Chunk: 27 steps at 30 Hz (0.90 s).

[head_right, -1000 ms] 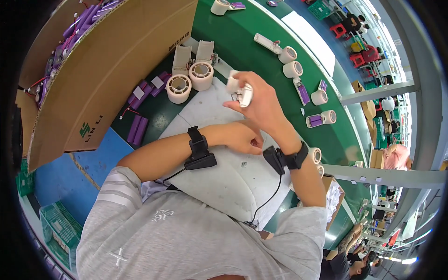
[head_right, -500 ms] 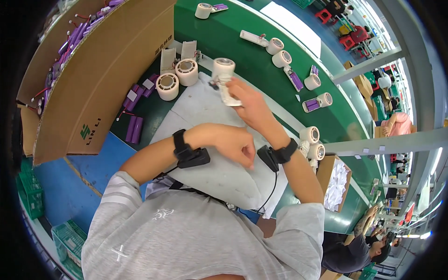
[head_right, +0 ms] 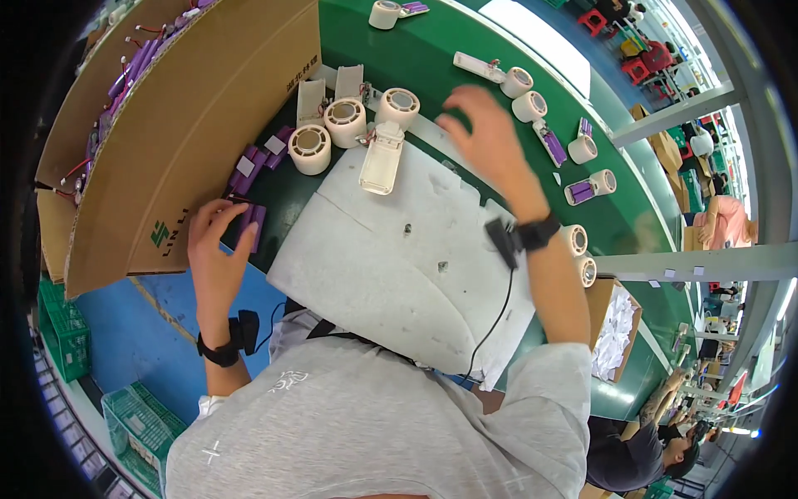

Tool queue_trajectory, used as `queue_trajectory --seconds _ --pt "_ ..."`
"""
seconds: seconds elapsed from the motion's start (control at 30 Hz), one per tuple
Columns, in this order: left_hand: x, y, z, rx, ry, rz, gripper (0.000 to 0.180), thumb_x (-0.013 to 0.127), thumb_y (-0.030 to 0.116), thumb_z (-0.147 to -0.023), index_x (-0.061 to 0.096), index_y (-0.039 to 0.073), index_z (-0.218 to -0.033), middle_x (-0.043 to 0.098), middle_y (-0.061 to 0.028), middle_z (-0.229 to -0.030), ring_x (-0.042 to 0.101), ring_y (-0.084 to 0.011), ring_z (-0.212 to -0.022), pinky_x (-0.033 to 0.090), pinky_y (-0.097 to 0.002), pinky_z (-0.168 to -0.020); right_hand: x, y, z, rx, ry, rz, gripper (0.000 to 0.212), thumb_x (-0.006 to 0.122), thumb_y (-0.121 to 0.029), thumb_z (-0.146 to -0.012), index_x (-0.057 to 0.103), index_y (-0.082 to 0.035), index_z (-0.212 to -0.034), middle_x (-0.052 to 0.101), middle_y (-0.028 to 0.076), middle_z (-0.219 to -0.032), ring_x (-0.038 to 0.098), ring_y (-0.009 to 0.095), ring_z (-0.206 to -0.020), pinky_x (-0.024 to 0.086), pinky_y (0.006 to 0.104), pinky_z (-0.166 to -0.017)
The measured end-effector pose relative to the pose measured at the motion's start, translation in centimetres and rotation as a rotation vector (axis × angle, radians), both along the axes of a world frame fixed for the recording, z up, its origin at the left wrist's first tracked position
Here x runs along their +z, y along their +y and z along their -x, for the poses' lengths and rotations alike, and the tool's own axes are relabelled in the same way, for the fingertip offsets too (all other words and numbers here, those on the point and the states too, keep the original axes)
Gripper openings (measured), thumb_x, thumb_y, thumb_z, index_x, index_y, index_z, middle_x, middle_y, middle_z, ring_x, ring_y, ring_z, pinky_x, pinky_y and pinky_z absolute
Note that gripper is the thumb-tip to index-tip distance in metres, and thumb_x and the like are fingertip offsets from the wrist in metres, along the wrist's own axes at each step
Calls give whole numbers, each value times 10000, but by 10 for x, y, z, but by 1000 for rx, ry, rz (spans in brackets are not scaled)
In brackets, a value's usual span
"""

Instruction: Assemble electronic components including circuit boards and batteries into plastic device housings on a factory assembly line.

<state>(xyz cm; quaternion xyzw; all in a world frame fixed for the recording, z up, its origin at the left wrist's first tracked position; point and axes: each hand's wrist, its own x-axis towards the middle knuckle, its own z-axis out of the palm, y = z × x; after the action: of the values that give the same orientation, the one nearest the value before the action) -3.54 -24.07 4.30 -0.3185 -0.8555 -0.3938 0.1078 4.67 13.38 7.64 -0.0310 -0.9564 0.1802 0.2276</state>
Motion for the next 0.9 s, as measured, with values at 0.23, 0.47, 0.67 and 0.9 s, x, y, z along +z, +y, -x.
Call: queue_trajectory --seconds 0.23,0.47,0.67,0.9 --pt "-24 1 -14 92 -174 35 454 713 7 -722 626 106 -1157 533 -109 -1231 540 -293 -998 476 -372 -845 -38 190 32 -401 -155 -424 565 699 -225 -767 506 -29 -1260 552 238 -1202 495 397 -1157 426 460 -977" --pt "-35 -7 -5 -52 -158 -58 381 665 -4 -786 630 84 -1155 518 -111 -1299 582 -298 -1007 508 -371 -832 -57 259 35 -448 -392 -218 633 702 -261 -727 512 -19 -1280 603 248 -1162 578 401 -1085 451 445 -948" --pt "-35 -19 -5 -134 -775 -639 294 578 88 -919 595 36 -1208 474 -145 -1375 610 -292 -1053 548 -364 -808 -38 238 23 -594 -312 -176 562 744 -229 -711 556 -105 -1226 625 191 -1114 621 353 -990 493 419 -856" --pt "-8 2 -14 -365 -963 -1091 456 454 99 -968 371 32 -1411 423 -248 -1392 566 -393 -1148 536 -427 -885 64 83 -40 -177 -298 496 471 687 -36 -740 550 -20 -1190 592 67 -1151 586 148 -980 477 293 -852"
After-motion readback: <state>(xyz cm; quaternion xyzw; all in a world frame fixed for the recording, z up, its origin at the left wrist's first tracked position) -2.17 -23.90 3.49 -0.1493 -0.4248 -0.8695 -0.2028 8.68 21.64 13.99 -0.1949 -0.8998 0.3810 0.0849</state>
